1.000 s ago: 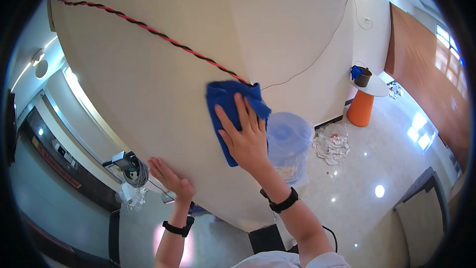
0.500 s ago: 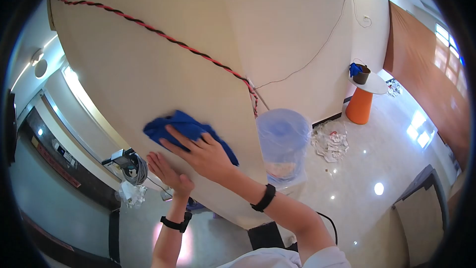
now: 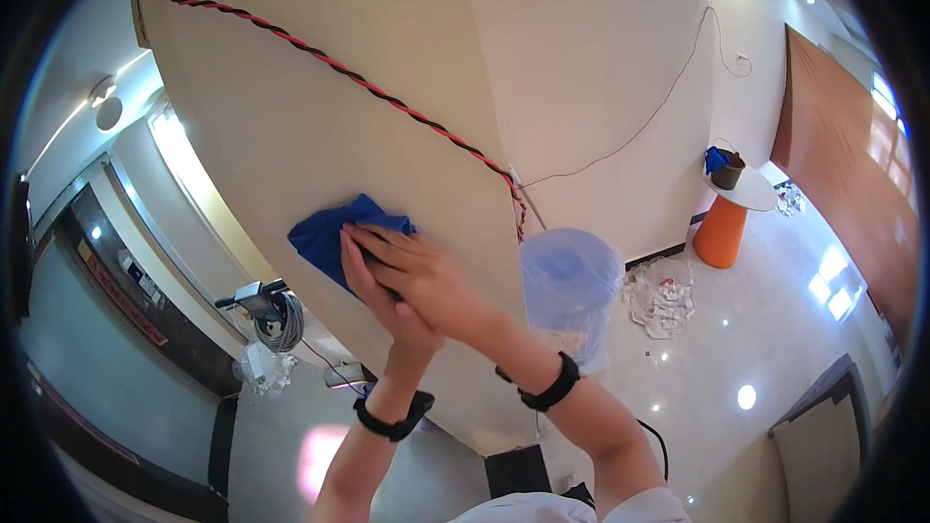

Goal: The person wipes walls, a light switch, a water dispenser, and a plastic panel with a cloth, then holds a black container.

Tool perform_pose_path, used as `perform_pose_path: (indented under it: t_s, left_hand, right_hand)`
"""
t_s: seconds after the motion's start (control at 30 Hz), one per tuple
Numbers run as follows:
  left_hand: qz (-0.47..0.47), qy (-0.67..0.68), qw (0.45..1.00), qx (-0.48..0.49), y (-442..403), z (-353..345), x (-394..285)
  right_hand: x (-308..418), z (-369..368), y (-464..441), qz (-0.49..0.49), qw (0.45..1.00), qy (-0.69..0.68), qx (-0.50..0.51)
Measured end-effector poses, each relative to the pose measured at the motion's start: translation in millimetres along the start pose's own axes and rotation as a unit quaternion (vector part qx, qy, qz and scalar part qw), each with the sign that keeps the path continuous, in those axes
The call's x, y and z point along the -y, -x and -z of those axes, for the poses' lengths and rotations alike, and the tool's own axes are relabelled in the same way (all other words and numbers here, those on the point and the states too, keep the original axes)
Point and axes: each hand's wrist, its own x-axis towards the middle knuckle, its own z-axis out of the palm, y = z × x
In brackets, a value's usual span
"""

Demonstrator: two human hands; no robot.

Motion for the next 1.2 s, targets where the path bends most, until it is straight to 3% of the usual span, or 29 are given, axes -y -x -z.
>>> perform_pose_path:
  t_s: [0.07, 0.13, 0.23, 0.3, 0.5, 0.6, 0.77, 0.83, 1.0, 1.2]
  left_hand:
    - [-0.024, -0.025, 0.999, -0.036, -1.0, -8.8, 3.2]
    - [-0.044, -0.143, 0.988, 0.028, -3.2, -6.3, 6.5]
    - [-0.040, -0.242, 0.966, 0.086, -9.0, 12.9, 17.9]
    - [-0.046, -0.279, 0.953, 0.106, -15.7, 30.2, 32.8]
    - [-0.094, -0.369, 0.919, 0.099, -11.9, 68.3, 66.9]
    - [-0.075, -0.375, 0.921, 0.075, 6.6, 66.3, 68.0]
    - [-0.054, -0.355, 0.931, 0.063, 61.0, 30.7, 50.9]
    - [-0.059, -0.352, 0.928, 0.104, 70.2, 14.4, 36.0]
    - [-0.081, -0.337, 0.923, 0.167, 23.0, 8.8, 17.8]
    - [-0.060, -0.333, 0.927, 0.163, 9.6, 45.0, 42.8]
  right_hand:
    - [-21.8, 9.6, 7.2, 0.030, 0.998, -0.022, -0.042]
    - [-39.0, 25.1, 21.5, 0.060, 0.996, 0.000, -0.065]
    - [-38.6, 42.8, 40.3, 0.022, 0.992, 0.064, -0.108]
    - [-38.5, 45.8, 47.0, -0.040, 0.977, 0.175, -0.119]
    - [-60.8, 24.9, 70.5, -0.047, 0.963, 0.250, -0.094]
    - [-77.9, 10.2, 75.6, -0.009, 0.957, 0.238, -0.164]
    - [-83.1, 11.2, 82.5, -0.008, 0.966, 0.186, -0.177]
    - [-82.0, 13.6, 83.0, -0.005, 0.970, 0.166, -0.179]
    - [-83.4, 18.7, 85.7, 0.013, 0.981, 0.029, -0.191]
    - [-62.4, 24.8, 108.9, -0.040, 0.976, -0.002, -0.215]
